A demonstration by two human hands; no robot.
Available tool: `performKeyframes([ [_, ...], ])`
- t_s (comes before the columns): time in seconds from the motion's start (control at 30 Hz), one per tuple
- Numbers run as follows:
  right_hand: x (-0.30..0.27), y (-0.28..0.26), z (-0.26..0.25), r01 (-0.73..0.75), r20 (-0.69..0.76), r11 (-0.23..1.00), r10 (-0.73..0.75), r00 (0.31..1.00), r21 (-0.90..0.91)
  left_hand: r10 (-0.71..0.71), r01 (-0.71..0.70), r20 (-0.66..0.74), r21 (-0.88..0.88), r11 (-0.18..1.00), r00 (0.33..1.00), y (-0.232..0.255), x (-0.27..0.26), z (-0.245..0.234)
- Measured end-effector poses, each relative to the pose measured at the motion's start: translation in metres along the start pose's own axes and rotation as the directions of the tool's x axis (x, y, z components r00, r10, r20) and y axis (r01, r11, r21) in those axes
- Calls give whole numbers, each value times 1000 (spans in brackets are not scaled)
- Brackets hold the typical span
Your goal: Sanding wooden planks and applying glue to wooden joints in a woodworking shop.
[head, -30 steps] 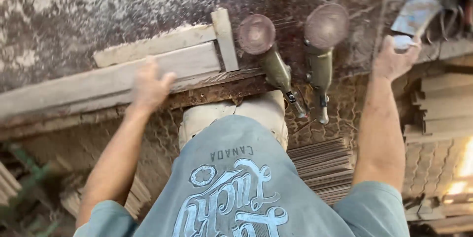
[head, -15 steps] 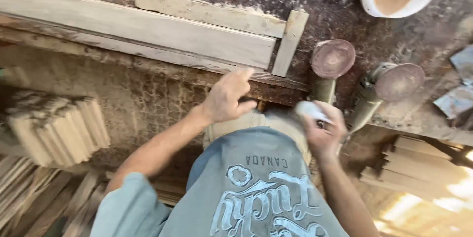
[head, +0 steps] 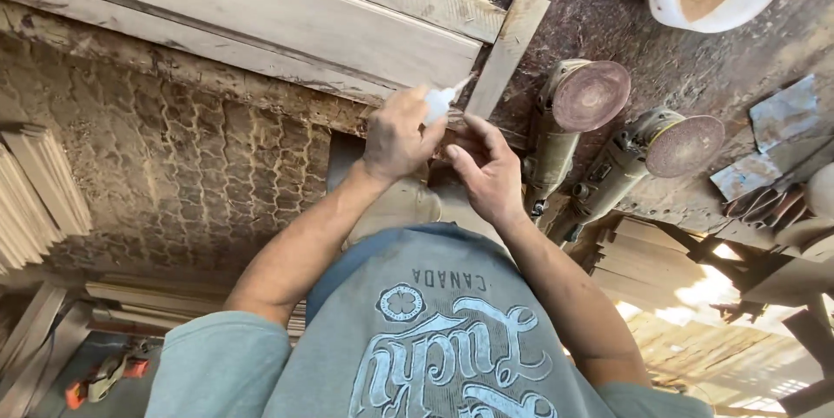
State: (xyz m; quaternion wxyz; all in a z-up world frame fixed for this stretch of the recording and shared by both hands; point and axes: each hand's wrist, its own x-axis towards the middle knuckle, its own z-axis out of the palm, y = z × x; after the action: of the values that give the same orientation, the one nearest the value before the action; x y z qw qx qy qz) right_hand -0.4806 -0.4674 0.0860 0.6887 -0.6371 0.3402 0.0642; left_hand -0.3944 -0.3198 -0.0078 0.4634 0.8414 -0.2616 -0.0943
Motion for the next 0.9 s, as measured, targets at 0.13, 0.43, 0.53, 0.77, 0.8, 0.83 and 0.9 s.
performKeyframes([
  [0.13,-23,23,-30,-84,-36,990,81,996,-116,-60,54,35,146,988,998,14,21,-7],
  [0.43,-15,2,-110,364,-137,819,-463,876,-445,-116,95,165,126,987,980,31,42,-16],
  [0.53,39,-37,-160,529,-47,558,-715,697,-640,-79,61,154,118,991,985,32,43,-15],
  [0.77,172,-18,-291,262,146,165,-507,850,-951,-63,53,93,97,994,994,51,50,-23],
  [0.8,189,53,-325,269,152,168,-504,850,-948,-69,60,91,103,993,993,42,46,-17],
  [0.83,222,94,-361,173,293,-373,-295,909,-912,-60,49,97,113,992,993,33,41,-11],
  [0.9,269,105,-421,146,313,-813,-46,949,-563,-55,42,104,125,991,993,24,35,-4],
])
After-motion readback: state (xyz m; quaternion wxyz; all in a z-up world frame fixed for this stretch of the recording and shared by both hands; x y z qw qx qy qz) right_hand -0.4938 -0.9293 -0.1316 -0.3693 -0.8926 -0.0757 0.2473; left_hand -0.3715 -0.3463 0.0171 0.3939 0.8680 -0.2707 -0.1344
